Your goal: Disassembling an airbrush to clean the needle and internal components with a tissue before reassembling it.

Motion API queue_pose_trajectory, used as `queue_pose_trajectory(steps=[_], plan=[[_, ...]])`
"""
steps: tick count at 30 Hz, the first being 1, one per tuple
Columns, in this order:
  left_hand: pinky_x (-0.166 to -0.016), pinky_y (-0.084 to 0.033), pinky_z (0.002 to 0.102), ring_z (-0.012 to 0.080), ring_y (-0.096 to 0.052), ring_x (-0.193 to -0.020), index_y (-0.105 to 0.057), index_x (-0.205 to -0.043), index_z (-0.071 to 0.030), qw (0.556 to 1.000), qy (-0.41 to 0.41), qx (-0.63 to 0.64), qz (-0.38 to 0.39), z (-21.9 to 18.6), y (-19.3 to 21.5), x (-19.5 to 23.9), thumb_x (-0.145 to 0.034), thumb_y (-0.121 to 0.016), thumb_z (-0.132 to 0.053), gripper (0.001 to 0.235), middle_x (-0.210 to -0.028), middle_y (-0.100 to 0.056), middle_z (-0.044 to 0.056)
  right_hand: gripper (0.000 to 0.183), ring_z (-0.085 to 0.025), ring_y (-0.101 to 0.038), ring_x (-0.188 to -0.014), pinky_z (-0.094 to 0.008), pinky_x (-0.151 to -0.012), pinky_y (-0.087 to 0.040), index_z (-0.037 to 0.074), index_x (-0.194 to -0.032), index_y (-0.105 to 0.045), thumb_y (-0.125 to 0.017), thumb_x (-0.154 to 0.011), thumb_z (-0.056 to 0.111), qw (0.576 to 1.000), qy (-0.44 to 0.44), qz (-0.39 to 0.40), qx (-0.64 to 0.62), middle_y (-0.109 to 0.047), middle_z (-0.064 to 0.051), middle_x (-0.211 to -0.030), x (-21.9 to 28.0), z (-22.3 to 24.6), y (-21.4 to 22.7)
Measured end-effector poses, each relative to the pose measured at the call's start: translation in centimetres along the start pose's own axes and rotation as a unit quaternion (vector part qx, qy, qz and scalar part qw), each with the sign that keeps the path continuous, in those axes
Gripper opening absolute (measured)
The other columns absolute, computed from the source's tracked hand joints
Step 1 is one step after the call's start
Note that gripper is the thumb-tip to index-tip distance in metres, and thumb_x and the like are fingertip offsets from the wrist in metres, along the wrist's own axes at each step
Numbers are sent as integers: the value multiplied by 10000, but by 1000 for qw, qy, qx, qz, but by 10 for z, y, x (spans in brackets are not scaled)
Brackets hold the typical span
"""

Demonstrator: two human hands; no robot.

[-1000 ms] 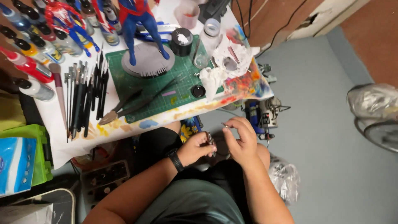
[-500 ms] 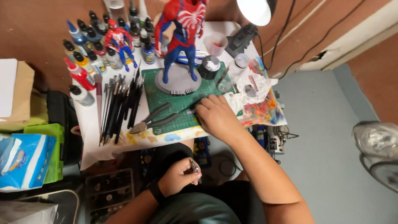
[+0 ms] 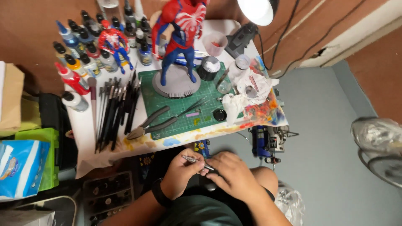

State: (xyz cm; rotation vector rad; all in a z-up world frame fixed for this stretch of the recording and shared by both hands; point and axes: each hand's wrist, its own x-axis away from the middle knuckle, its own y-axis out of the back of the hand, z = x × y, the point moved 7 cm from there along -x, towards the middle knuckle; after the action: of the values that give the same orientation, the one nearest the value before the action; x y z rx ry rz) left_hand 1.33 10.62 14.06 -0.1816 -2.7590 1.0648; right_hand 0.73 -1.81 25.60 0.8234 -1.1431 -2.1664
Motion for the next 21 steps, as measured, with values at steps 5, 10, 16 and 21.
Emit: queue_pose_trajectory(steps=[5, 10, 16, 21], plan=[[-648, -539, 368, 265, -621, -687, -591, -882, 4, 988, 140, 48, -50, 37, -29, -1, -899, -683, 44, 102, -852, -641, 161, 249, -333, -637, -843, -432, -754, -538, -30, -1222, -605, -520, -1047, 126, 984, 57, -142, 89, -617, -145, -939, 50, -5, 1], [-644, -503, 352, 243, -592, -672, -568, -873, -24, 980, 177, 76, -53, 47, -52, 0, -920, -654, 28, 111, -828, -628, 130, 275, -329, -660, -876, -429, -782, -569, -17, -1273, -580, -567, -1032, 115, 976, 77, -173, 106, -656, -148, -1006, 72, -8, 12], [-621, -489, 346, 255, -626, -644, -433, -823, -83, 982, 185, 34, 1, 54, -57, 5, -954, -626, 23, 257, -754, -626, 179, 208, -329, -650, -782, -429, -723, -580, -44, -1169, -596, -501, -1019, 65, 968, 70, -233, 63, -673, -179, -956, 88, -19, 0], [-642, -619, 279, 219, -736, -659, -606, -1082, -23, 988, 17, -151, -10, 33, -45, -1, -856, -702, 52, 256, -880, -710, 177, 166, -243, -714, -767, -327, -722, -591, 16, -1063, -688, -572, -1012, 122, 930, -74, -355, -63, -719, -95, -837, 90, -34, 5]])
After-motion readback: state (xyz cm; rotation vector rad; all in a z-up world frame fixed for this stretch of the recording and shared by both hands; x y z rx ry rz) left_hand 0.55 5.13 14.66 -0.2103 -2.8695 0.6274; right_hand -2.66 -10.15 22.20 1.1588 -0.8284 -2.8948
